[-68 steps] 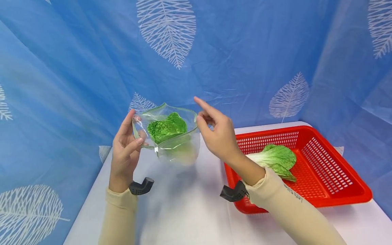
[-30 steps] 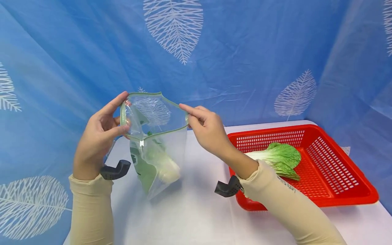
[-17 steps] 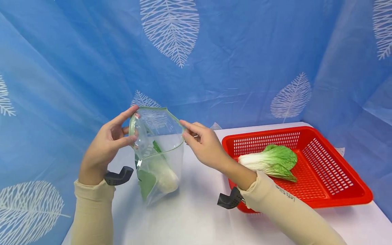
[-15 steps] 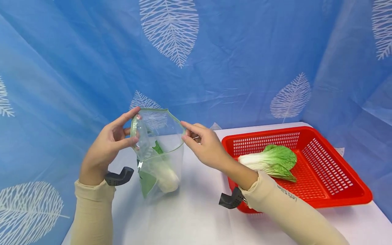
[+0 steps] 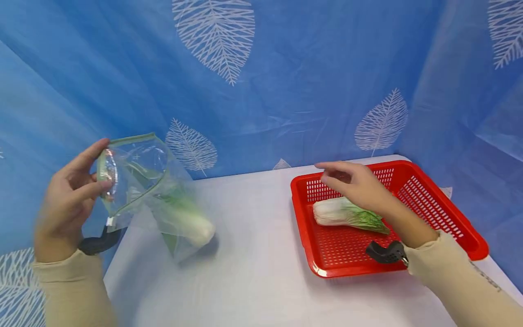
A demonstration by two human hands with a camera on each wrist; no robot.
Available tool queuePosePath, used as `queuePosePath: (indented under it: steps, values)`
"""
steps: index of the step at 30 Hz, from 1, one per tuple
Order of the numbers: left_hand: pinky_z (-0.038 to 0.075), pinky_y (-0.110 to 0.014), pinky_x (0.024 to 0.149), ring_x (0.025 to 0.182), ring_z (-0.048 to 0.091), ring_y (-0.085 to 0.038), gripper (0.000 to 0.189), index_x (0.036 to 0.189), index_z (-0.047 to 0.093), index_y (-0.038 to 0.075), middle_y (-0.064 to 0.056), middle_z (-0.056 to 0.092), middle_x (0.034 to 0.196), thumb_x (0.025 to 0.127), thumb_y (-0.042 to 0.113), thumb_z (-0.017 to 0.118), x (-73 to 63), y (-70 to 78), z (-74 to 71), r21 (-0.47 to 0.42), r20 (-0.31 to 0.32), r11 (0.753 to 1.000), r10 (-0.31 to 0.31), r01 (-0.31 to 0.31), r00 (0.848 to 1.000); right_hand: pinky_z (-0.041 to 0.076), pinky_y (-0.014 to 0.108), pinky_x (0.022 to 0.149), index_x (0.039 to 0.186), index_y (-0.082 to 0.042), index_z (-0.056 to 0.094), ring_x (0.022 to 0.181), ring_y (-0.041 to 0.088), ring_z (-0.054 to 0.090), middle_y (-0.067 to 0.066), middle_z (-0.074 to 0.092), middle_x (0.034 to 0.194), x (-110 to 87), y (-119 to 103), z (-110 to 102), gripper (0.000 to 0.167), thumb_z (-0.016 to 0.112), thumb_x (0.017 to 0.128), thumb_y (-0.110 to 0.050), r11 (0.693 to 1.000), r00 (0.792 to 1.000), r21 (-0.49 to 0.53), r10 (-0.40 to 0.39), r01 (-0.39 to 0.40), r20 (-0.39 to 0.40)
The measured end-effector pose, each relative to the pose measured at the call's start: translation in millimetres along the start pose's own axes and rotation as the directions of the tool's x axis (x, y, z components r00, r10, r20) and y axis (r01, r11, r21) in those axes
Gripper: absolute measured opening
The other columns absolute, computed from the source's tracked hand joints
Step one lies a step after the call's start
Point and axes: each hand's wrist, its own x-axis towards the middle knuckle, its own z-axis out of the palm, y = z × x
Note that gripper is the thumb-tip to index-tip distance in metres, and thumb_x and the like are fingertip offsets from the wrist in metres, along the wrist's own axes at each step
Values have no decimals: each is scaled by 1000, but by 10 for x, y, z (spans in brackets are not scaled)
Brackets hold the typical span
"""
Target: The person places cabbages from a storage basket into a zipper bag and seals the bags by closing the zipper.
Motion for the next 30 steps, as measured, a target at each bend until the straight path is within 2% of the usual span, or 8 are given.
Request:
queuePosePath:
  steps: [2,4,7,10,12,19,25,30]
  values:
    - [61,-25,68,90,68,-18,79,161,26,0,-19,27,159,90,-31,40,-10,84,-74,-10,14,999,49,-49,999,54,16,83,147,-27,58,109,4,62,-1,66,127,-88,198,-129,48,69,100,-24,998,1000,-55,-2,3,26]
    - [61,-26,69,93,67,-20,79,161,24,0,-20,25,159,90,-31,39,10,94,-78,-8,51,999,47,-47,998,55,18,81,151,-26,53,108,5,63,2,66,123,-164,379,-209,57,71,98,-18,997,998,-72,-33,37,49]
    - [61,-28,70,97,66,-18,80,164,23,8,-17,26,158,94,-25,46,48,-31,19,73,101,996,-55,48,993,56,20,82,156,-21,46,112,4,61,6,65,126,-245,594,-255,67,73,96,-13,994,991,-61,-88,95,97]
    - [62,-31,69,101,65,-17,80,165,23,16,-14,24,159,98,-15,54,45,-268,155,167,131,974,-177,155,975,57,25,87,156,-16,46,119,2,58,9,63,133,-278,736,-248,69,76,94,-15,989,979,-60,-125,136,160]
    - [62,-32,70,100,65,-16,80,165,22,18,-13,22,161,99,-12,55,18,-421,227,180,152,966,-213,185,965,57,29,91,155,-16,48,123,3,57,9,62,137,-281,792,-235,70,78,92,-21,982,973,-101,-136,157,188]
    - [62,-31,64,87,61,-16,81,165,17,8,-24,16,159,96,-19,51,-88,-664,313,35,208,995,-95,89,974,55,35,95,153,-15,50,121,25,59,4,64,137,-285,904,-202,78,83,86,-39,952,959,-241,-128,191,254]
    - [62,-32,65,87,61,-18,80,165,19,8,-23,22,157,97,-16,53,-81,-670,319,41,220,995,-100,94,970,53,31,95,160,-16,38,118,21,61,-3,66,132,-261,1020,-208,93,85,83,-40,946,955,-264,-116,190,274]
    - [62,-31,66,90,61,-16,80,164,17,7,-20,12,164,96,-19,51,-99,-690,284,6,222,996,-90,91,971,53,29,94,157,-17,44,123,23,58,4,61,142,-213,1094,-172,87,83,83,-43,956,954,-254,-71,149,291]
